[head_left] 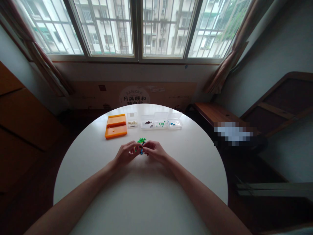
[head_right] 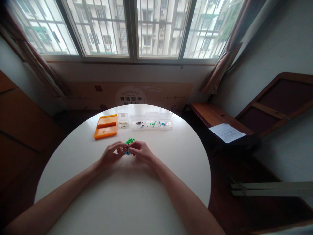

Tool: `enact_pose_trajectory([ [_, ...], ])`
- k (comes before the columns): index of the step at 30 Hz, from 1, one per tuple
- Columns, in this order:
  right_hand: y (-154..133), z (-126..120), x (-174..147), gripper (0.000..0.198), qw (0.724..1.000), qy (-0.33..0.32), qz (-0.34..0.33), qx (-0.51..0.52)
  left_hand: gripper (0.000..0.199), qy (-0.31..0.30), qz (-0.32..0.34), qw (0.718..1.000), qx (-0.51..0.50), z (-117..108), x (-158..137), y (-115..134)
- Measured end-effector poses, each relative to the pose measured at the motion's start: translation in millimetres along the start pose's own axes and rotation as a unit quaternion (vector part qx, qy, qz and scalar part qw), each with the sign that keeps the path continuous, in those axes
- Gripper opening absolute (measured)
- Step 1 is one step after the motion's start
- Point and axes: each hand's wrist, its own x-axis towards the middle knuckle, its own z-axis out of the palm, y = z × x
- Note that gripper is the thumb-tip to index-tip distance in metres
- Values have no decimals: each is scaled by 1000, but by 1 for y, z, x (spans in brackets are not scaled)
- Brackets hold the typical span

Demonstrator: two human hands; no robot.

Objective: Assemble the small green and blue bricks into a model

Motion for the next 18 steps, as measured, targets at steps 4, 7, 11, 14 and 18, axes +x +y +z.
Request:
enact_pose_trajectory([
  [4,-1,0,0,35,1000,-2,-1,-8,14,-9,5,1000,-13,0,1,1],
  [7,-1,0,0,35,1000,-3,-2,-15,12,-14,12,1000,-18,-1,1,1],
  [11,1,-1,0,33,1000,-5,-4,-18,11,-17,10,1000,-23,0,0,0],
  [14,3,-2,1,33,1000,-7,-7,-16,10,-17,11,1000,-22,0,0,-2],
  [18,5,-3,2,32,1000,-10,-10,-12,8,-18,7,1000,-19,1,0,-2],
])
